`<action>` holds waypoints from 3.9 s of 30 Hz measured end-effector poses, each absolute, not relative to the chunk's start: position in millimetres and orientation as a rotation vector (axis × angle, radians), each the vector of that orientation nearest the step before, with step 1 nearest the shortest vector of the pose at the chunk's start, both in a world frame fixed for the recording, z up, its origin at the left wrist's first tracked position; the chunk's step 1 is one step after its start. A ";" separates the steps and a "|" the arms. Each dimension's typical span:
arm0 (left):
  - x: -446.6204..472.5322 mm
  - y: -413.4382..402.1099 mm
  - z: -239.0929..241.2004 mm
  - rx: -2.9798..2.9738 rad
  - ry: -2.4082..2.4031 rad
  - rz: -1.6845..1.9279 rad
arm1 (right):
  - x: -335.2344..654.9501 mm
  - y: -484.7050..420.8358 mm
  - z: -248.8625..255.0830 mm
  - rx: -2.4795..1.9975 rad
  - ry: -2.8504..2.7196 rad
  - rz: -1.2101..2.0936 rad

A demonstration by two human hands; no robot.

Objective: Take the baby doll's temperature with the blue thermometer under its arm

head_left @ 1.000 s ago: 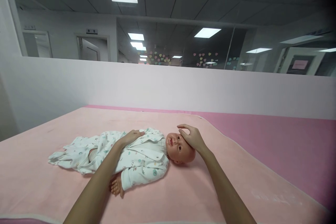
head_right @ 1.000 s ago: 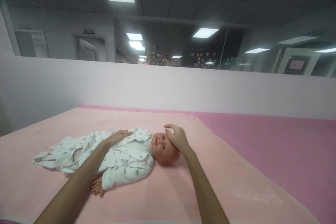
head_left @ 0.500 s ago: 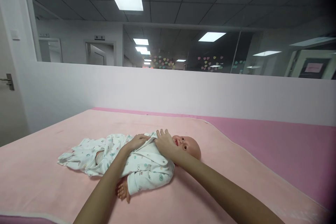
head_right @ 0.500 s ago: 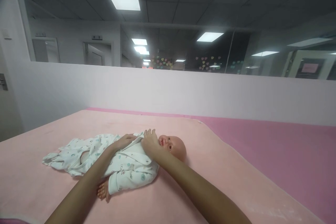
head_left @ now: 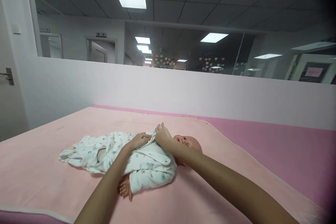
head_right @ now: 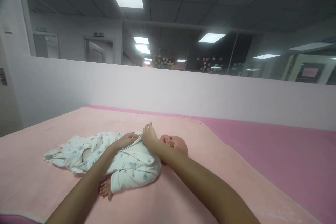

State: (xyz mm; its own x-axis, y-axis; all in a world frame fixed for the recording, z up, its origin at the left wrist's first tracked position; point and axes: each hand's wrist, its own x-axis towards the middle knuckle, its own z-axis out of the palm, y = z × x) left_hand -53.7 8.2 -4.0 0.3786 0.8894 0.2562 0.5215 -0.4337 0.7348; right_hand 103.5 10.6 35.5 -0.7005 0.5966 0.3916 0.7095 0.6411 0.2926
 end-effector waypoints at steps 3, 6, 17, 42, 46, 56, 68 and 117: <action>-53.5 6.0 -3.3 2.095 1.213 0.932 | 109.3 4.6 40.5 -1.077 -2.678 -1.002; -52.9 3.5 -3.5 2.102 1.267 0.979 | 119.9 -8.5 40.0 -0.961 -2.608 -1.297; -34.1 -31.3 10.2 2.422 1.392 1.204 | 157.6 -60.8 51.9 -0.771 -2.121 -0.796; -11.6 -54.2 7.0 1.835 1.172 1.518 | 166.1 -57.7 12.1 -0.752 -1.431 -0.434; -16.5 -60.4 3.6 2.079 0.941 1.792 | 153.1 -61.2 -0.3 -0.609 -1.567 -0.458; -15.3 -67.0 1.1 3.170 0.806 2.077 | 139.0 -69.5 -6.1 -0.513 -1.523 -0.279; -31.8 -59.0 4.8 3.199 0.989 2.186 | 146.4 -65.8 -3.6 -0.462 -1.540 -0.440; -9.7 -60.9 -0.7 2.950 1.049 1.253 | 184.9 -115.9 0.2 -1.362 -1.828 -0.641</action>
